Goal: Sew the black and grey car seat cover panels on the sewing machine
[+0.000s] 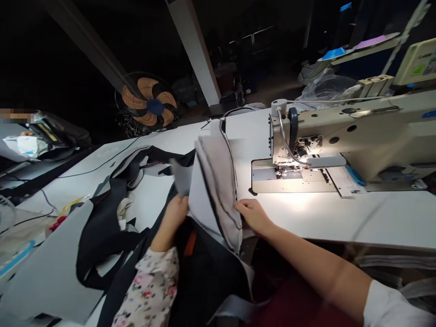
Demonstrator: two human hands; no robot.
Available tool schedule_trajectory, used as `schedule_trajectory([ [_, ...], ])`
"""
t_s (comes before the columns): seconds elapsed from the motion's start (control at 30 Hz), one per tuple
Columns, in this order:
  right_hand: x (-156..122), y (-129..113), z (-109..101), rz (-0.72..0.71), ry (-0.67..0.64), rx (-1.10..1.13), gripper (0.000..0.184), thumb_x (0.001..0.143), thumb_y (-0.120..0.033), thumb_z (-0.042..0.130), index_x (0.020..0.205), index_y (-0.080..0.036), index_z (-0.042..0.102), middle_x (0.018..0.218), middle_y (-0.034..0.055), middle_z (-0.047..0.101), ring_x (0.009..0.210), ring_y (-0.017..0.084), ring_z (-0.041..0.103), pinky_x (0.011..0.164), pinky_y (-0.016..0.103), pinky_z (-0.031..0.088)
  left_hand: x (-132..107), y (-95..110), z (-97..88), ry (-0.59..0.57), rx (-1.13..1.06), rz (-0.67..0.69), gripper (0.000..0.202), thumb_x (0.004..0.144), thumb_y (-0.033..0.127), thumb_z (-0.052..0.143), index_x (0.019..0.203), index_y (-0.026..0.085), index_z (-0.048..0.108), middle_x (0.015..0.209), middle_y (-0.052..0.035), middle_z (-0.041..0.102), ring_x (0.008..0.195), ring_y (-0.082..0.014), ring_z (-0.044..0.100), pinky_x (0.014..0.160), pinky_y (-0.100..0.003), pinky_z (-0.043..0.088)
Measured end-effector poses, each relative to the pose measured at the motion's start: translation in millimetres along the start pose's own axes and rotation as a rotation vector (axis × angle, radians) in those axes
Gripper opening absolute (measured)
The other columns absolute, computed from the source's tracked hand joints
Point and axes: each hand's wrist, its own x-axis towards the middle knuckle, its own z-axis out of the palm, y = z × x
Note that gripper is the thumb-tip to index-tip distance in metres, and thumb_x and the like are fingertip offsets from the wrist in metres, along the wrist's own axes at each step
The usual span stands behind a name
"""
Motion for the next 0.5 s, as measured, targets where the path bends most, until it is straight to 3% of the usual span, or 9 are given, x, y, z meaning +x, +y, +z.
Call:
schedule_trajectory([
  [0.07,0,1,14,0.045,-0.077,-0.004,0.05,0.092,-0.065,0.042,0.068,-0.022,0.05,0.058,-0.003,0.048,0.053,0.014,0.047,0.054,0.027,0.041,-11,-18,12.8,-0.031,0.143,0.016,0.007,0.071,0.015,0.062,0.073,0.019,0.068,0.083,-0.0103,0.074,0.1,-0.0323,0.071,0.092,-0.039,0.055],
  [0.17,6,-6,32,0.076,-0.192,-0.08,0.062,0.101,-0.061,0.018,0.09,-0.02,0.063,0.075,0.0063,0.068,0.065,0.02,0.064,0.063,0.034,0.053,-21,-37,34.5,-0.078,0.282,0.089,0.019,0.079,0.016,0.059,0.093,0.019,0.072,0.107,-0.0141,0.076,0.106,-0.0311,0.071,0.095,-0.04,0.054],
  [0.27,16,-17,28,0.041,-0.198,-0.275,0.057,0.104,-0.055,0.025,0.096,-0.017,0.067,0.092,0.0124,0.075,0.086,0.023,0.07,0.08,0.035,0.055,-21,-38,35.4,-0.055,0.385,0.155,0.03,0.084,0.019,0.056,0.111,0.016,0.07,0.108,-0.0161,0.075,0.097,-0.03,0.072,0.088,-0.04,0.057],
  [0.33,20,-23,17,0.003,-0.168,-0.455,0.047,0.105,-0.049,0.037,0.094,-0.015,0.068,0.101,0.0159,0.076,0.1,0.026,0.07,0.091,0.037,0.053,-20,-22,24.6,0.025,0.442,0.18,0.042,0.085,0.021,0.057,0.125,0.009,0.064,0.104,-0.0191,0.072,0.095,-0.0323,0.07,0.087,-0.045,0.058],
  [0.4,23,-28,9,-0.036,-0.153,-0.645,0.039,0.104,-0.044,0.045,0.093,-0.014,0.069,0.104,0.0171,0.075,0.106,0.028,0.068,0.097,0.04,0.05,-20,8,14.2,0.176,0.485,0.282,0.056,0.087,0.023,0.056,0.14,0.004,0.053,0.111,-0.0215,0.067,0.107,-0.0344,0.066,0.096,-0.05,0.054],
  [0.43,23,-31,9,-0.056,-0.156,-0.732,0.037,0.104,-0.043,0.048,0.094,-0.014,0.069,0.105,0.0158,0.075,0.107,0.027,0.068,0.098,0.042,0.05,-21,28,12.4,0.247,0.505,0.378,0.06,0.089,0.024,0.055,0.145,0.005,0.048,0.117,-0.0215,0.064,0.116,-0.0339,0.061,0.104,-0.051,0.05],
  [0.47,23,-34,11,-0.079,-0.166,-0.811,0.036,0.104,-0.043,0.05,0.096,-0.014,0.069,0.105,0.0137,0.075,0.106,0.026,0.069,0.098,0.043,0.05,-23,49,14.1,0.314,0.537,0.558,0.058,0.091,0.024,0.052,0.147,0.008,0.048,0.12,-0.0204,0.063,0.121,-0.0326,0.058,0.107,-0.051,0.048],
  [0.5,22,-37,16,-0.106,-0.178,-0.881,0.035,0.104,-0.045,0.053,0.099,-0.014,0.07,0.105,0.0114,0.074,0.104,0.024,0.069,0.098,0.045,0.051,-23,71,19.8,0.304,0.58,0.755,0.052,0.093,0.022,0.049,0.144,0.012,0.051,0.122,-0.0182,0.063,0.124,-0.0307,0.056,0.112,-0.05,0.045],
])
